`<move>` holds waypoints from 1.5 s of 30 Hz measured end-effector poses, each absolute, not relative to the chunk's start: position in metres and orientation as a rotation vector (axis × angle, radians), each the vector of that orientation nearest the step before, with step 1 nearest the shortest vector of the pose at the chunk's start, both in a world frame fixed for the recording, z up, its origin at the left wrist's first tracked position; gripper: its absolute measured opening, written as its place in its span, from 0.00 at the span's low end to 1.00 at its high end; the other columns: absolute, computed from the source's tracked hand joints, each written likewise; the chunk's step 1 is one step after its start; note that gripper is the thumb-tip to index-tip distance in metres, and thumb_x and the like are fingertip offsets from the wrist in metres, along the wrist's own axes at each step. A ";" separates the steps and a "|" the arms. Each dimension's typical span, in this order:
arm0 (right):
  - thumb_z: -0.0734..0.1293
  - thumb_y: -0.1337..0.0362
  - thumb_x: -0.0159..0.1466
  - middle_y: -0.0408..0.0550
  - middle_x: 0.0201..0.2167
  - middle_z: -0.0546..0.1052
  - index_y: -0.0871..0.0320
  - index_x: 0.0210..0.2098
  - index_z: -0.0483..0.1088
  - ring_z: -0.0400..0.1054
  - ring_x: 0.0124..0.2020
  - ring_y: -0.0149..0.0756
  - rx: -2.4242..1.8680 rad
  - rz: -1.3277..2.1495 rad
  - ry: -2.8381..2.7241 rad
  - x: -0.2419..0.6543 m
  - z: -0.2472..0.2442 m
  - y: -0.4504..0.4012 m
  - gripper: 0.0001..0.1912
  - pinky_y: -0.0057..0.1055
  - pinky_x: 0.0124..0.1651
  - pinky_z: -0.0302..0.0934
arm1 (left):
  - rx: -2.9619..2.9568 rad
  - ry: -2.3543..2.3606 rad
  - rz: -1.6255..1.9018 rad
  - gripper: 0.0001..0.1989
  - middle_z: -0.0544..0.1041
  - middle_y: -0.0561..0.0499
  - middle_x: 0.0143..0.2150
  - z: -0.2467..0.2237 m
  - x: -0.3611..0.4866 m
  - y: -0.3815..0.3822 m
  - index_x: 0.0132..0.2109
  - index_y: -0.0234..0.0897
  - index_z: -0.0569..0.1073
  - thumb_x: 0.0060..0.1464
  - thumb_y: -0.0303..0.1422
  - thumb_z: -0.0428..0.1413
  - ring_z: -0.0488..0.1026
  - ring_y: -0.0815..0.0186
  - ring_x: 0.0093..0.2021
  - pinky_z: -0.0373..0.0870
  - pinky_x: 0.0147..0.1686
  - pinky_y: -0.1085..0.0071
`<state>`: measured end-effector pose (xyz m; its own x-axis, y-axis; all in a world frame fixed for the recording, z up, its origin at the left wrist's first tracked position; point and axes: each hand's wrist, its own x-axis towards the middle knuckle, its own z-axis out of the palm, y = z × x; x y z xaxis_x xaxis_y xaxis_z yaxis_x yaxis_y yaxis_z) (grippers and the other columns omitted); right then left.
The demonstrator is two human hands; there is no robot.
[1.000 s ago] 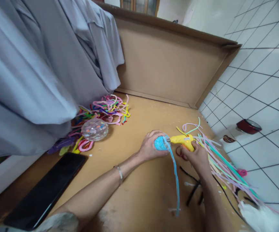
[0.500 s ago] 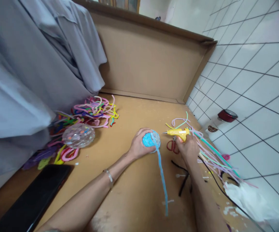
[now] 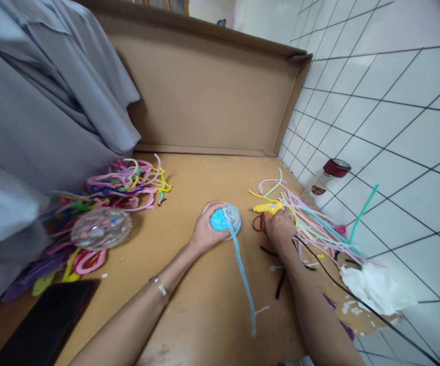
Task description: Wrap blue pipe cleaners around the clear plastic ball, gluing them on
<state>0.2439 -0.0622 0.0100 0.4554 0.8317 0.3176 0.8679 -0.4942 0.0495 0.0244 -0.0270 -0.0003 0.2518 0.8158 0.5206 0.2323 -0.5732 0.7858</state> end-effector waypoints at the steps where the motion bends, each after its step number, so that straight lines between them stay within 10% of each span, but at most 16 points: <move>1: 0.59 0.51 0.66 0.71 0.43 0.71 0.75 0.45 0.69 0.68 0.44 0.55 -2.593 -0.452 -1.515 0.246 0.010 -0.062 0.28 0.40 0.40 0.58 | 1.957 0.946 1.323 0.28 0.72 0.45 0.52 0.000 0.025 -0.027 0.48 0.39 0.70 0.37 0.32 0.67 0.71 0.55 0.54 0.68 0.56 0.54; 16: 0.62 0.62 0.66 0.51 0.37 0.77 0.54 0.48 0.71 0.70 0.39 0.38 -1.093 -0.423 -2.006 0.187 0.028 -0.090 0.12 0.36 0.43 0.63 | 2.088 0.881 1.391 0.27 0.73 0.43 0.51 -0.003 0.030 -0.029 0.48 0.40 0.71 0.38 0.33 0.66 0.71 0.55 0.54 0.68 0.56 0.55; 45: 0.66 0.60 0.62 0.47 0.29 0.79 0.55 0.32 0.76 0.73 0.32 0.36 -1.179 0.270 -1.547 0.188 0.027 -0.083 0.08 0.33 0.37 0.68 | 2.059 0.924 1.344 0.28 0.74 0.44 0.51 0.002 0.028 -0.031 0.48 0.41 0.71 0.37 0.36 0.67 0.71 0.55 0.53 0.69 0.54 0.56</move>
<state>0.1885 -0.0826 0.0273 0.1155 0.7814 0.6133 0.5269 0.4752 -0.7047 0.0282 -0.0308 0.0024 0.2789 0.7677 0.5769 0.2641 -0.6389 0.7226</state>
